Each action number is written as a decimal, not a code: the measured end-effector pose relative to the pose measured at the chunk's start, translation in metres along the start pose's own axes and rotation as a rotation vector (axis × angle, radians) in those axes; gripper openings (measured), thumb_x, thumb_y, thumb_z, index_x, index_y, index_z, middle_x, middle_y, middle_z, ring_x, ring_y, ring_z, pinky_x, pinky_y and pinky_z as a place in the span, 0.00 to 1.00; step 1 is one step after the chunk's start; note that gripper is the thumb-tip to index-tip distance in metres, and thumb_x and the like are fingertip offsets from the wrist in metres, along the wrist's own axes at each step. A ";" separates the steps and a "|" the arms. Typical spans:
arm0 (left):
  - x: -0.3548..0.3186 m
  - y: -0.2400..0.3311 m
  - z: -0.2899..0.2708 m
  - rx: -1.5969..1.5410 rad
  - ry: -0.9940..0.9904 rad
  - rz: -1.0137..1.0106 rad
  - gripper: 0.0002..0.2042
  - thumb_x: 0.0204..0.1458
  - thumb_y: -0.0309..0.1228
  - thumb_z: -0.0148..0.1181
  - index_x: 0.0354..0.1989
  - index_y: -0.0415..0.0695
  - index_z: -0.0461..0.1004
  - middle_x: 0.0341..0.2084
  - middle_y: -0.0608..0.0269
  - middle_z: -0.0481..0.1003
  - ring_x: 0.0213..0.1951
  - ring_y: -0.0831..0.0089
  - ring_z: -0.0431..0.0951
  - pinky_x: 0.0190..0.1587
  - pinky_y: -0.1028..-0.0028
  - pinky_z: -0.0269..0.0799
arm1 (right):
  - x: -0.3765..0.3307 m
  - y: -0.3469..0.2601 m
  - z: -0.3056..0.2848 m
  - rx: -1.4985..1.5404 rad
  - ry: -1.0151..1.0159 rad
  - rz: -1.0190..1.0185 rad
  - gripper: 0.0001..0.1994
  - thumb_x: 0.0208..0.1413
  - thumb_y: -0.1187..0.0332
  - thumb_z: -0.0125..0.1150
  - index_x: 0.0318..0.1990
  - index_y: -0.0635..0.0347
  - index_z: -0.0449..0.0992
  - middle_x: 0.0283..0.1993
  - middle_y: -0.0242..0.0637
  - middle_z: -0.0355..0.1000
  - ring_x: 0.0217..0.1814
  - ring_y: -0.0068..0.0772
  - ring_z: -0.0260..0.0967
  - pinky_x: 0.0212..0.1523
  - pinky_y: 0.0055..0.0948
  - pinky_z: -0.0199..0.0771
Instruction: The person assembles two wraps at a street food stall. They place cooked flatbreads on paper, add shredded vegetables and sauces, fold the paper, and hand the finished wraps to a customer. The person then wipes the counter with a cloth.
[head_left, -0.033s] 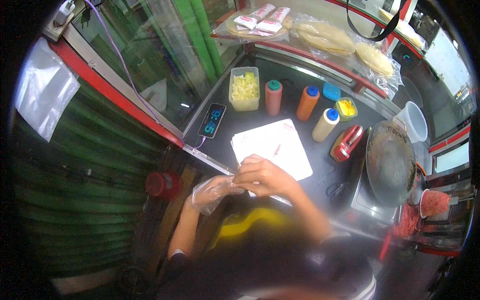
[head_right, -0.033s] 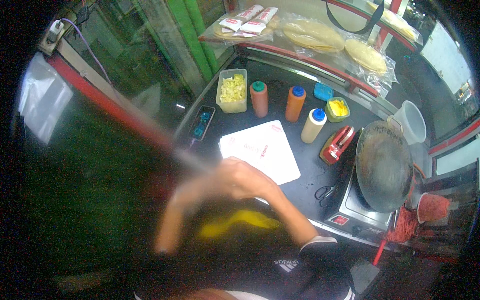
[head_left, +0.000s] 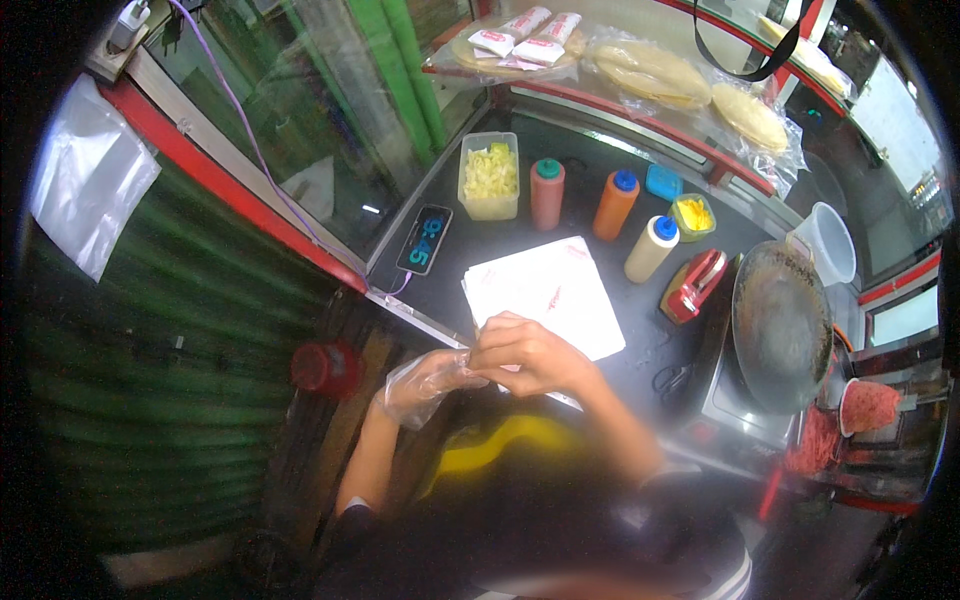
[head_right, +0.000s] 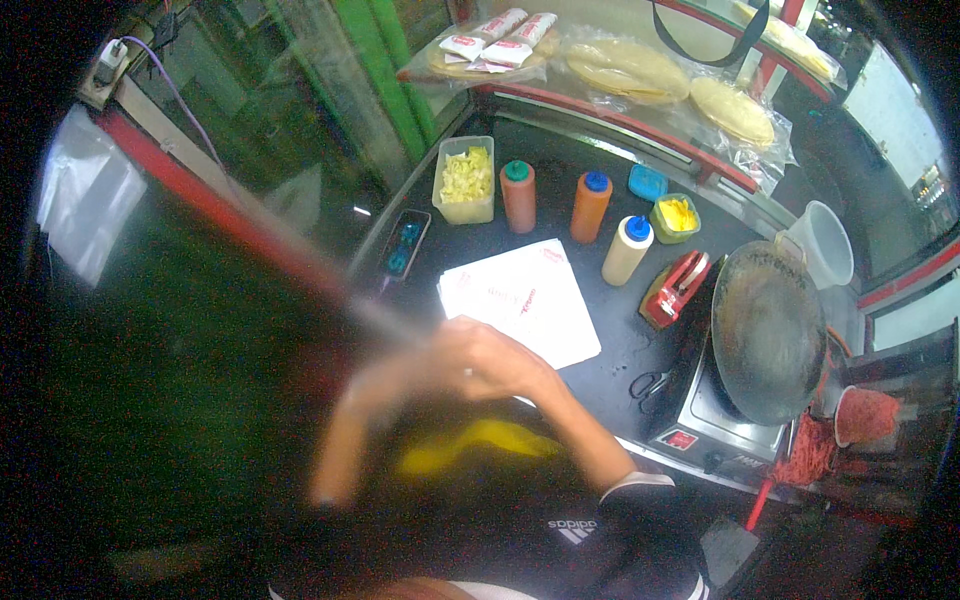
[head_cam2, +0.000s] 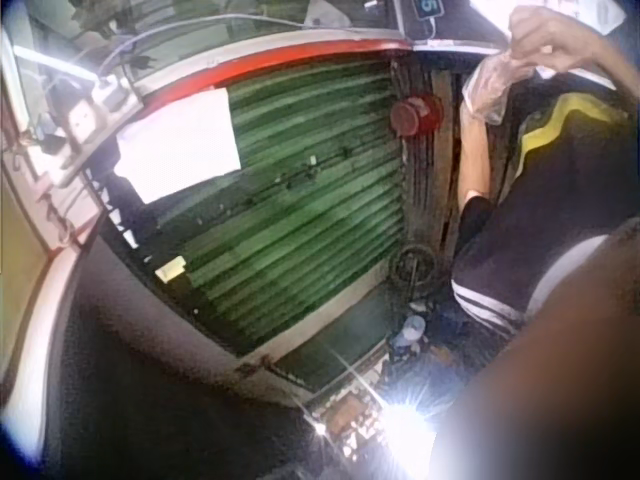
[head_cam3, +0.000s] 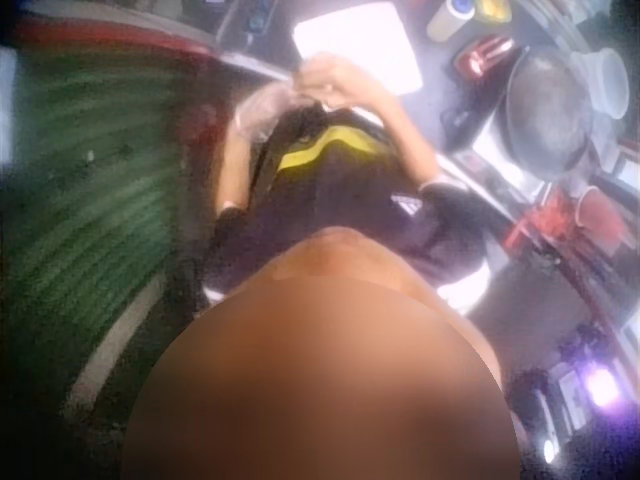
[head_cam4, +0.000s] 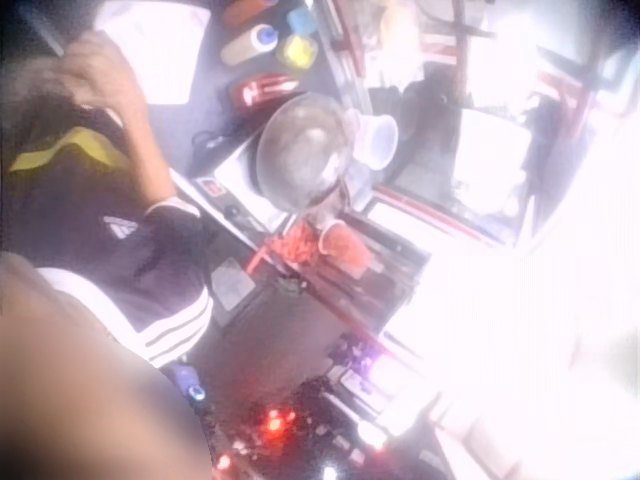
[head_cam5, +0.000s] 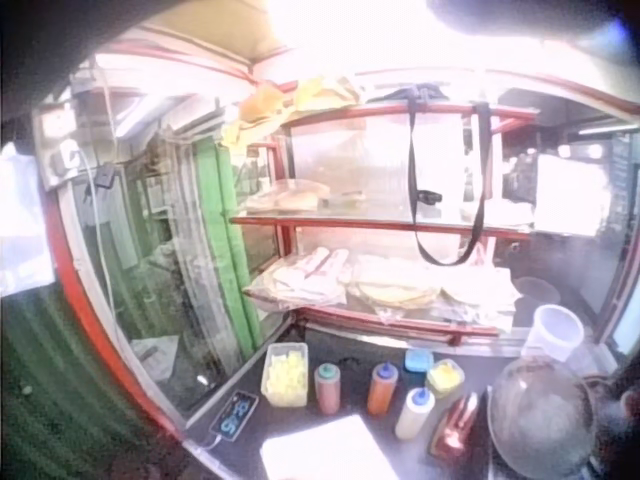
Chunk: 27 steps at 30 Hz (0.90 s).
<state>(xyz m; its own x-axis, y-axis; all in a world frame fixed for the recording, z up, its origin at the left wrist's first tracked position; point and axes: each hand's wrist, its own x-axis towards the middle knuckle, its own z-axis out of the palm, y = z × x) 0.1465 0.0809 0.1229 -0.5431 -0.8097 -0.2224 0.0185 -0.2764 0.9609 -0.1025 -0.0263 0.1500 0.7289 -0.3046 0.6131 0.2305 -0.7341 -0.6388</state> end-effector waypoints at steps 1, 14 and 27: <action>0.001 0.000 0.003 -0.032 -0.006 0.030 0.30 0.77 0.52 0.58 0.67 0.32 0.77 0.62 0.53 0.80 0.64 0.66 0.79 0.72 0.64 0.71 | -0.003 0.000 0.000 -0.016 -0.004 0.011 0.08 0.56 0.72 0.76 0.43 0.59 0.90 0.41 0.35 0.85 0.46 0.42 0.79 0.55 0.44 0.77; 0.026 -0.020 0.059 -0.832 0.255 0.345 0.47 0.71 0.74 0.23 0.90 0.57 0.43 0.88 0.46 0.47 0.85 0.42 0.54 0.84 0.38 0.49 | -0.038 0.004 -0.016 0.127 0.280 0.773 0.15 0.64 0.67 0.76 0.55 0.65 0.90 0.47 0.45 0.90 0.47 0.31 0.86 0.54 0.35 0.84; 0.032 -0.014 0.065 -0.707 0.277 0.358 0.51 0.69 0.77 0.20 0.90 0.52 0.46 0.87 0.42 0.49 0.86 0.43 0.51 0.85 0.41 0.44 | -0.048 -0.006 -0.011 0.013 0.338 0.639 0.09 0.60 0.74 0.75 0.45 0.66 0.91 0.40 0.43 0.89 0.42 0.30 0.85 0.49 0.32 0.83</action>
<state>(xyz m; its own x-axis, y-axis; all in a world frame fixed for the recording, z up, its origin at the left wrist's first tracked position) 0.0741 0.0932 0.1129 -0.1801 -0.9826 -0.0454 0.7224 -0.1634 0.6719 -0.1456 -0.0141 0.1295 0.4848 -0.8448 0.2265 -0.1652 -0.3428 -0.9248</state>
